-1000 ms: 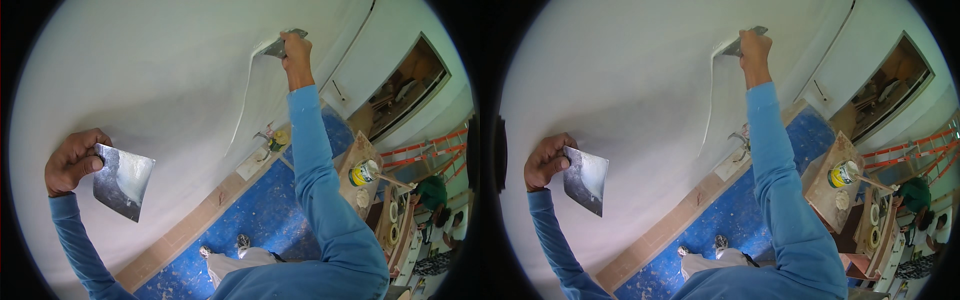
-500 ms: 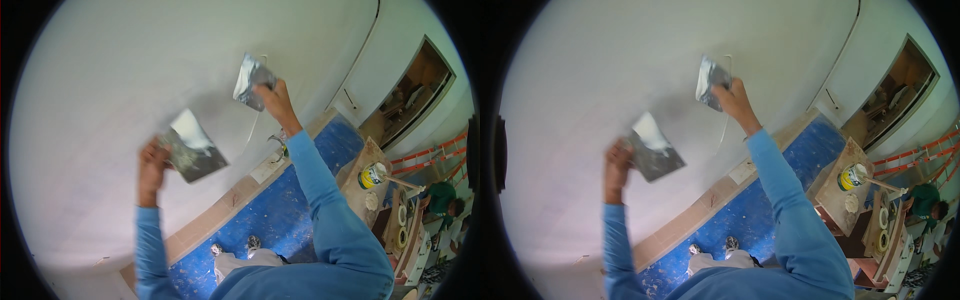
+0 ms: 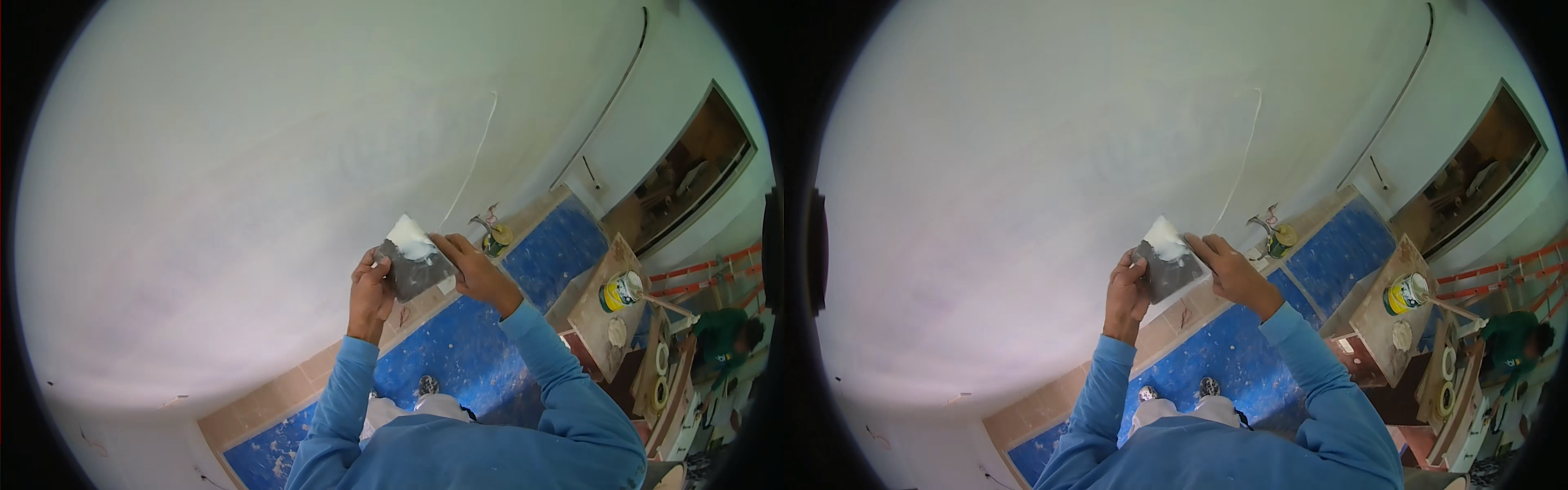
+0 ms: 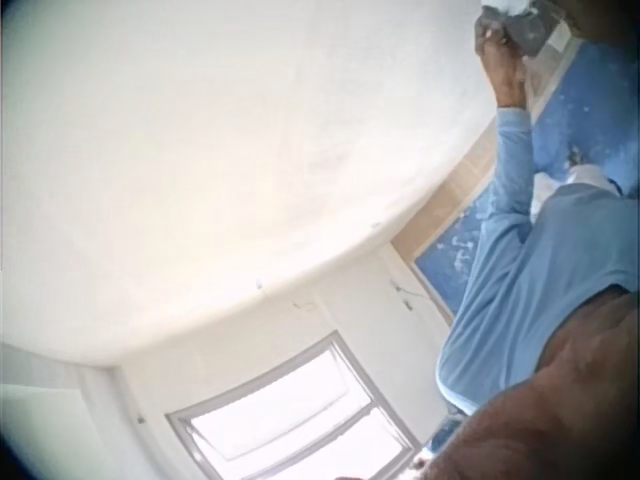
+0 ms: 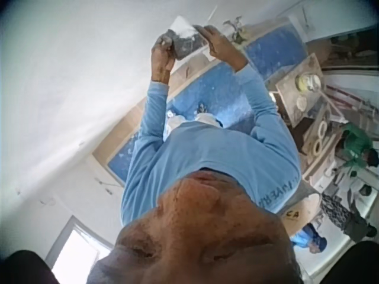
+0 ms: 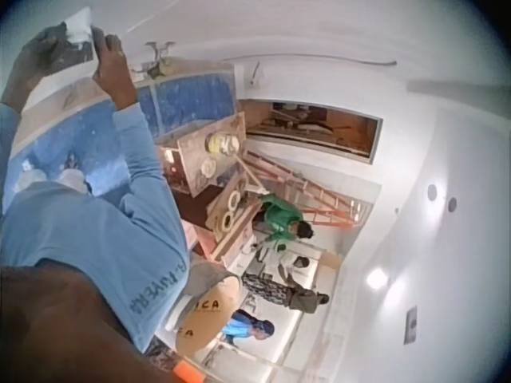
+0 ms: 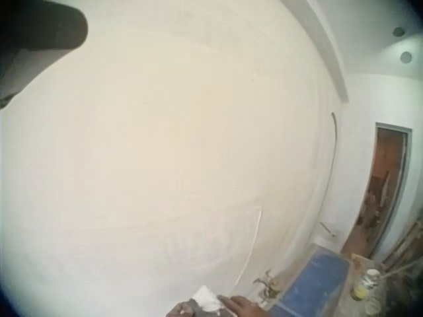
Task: The person applies plaster to a wall using a putty knife and a larger metal scraper. The person repeatedly gathers plaster from a container onto the tools and spreads it along a vertical line on the wall.
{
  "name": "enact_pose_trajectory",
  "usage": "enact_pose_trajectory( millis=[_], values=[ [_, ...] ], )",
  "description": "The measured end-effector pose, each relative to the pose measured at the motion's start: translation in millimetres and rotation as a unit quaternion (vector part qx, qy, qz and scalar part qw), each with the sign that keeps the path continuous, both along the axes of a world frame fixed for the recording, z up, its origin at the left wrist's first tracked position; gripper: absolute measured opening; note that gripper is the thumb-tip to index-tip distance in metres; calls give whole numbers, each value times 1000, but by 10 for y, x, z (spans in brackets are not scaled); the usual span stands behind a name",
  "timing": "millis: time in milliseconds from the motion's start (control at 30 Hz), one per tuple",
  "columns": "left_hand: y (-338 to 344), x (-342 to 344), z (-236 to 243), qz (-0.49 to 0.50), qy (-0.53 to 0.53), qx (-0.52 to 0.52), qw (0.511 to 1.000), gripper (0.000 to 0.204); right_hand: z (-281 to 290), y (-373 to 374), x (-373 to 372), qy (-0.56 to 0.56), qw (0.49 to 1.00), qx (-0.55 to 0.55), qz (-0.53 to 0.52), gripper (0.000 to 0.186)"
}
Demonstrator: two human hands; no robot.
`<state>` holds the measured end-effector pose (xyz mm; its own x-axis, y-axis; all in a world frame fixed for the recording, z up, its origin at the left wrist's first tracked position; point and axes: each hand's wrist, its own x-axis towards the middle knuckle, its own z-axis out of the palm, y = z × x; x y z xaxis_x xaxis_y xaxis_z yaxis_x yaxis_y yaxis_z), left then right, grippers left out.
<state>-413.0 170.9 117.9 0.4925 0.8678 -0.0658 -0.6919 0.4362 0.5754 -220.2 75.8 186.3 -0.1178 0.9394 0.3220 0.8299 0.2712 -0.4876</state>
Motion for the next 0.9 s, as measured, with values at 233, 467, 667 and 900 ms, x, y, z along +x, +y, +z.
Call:
enact_pose_trajectory(
  millis=[233, 467, 667, 900],
  values=[
    [26, -200, 26, 110, 167, 192, 961, 28, -995, 47, 524, 627, 714, 0, -311, 37],
    [71, -314, -303, 101, 309, 431, 842, 33, -1066, 201, -313, 848, 522, -60, -65, 39],
    [428, -515, -315, 38, 439, 653, 617, 42, -1249, 273, -248, 835, 546, -21, -60, 45],
    [327, -879, -1227, 51, 569, 296, 766, 18, -2556, 527, 390, 834, 522, -43, -175, 30]
  ],
)
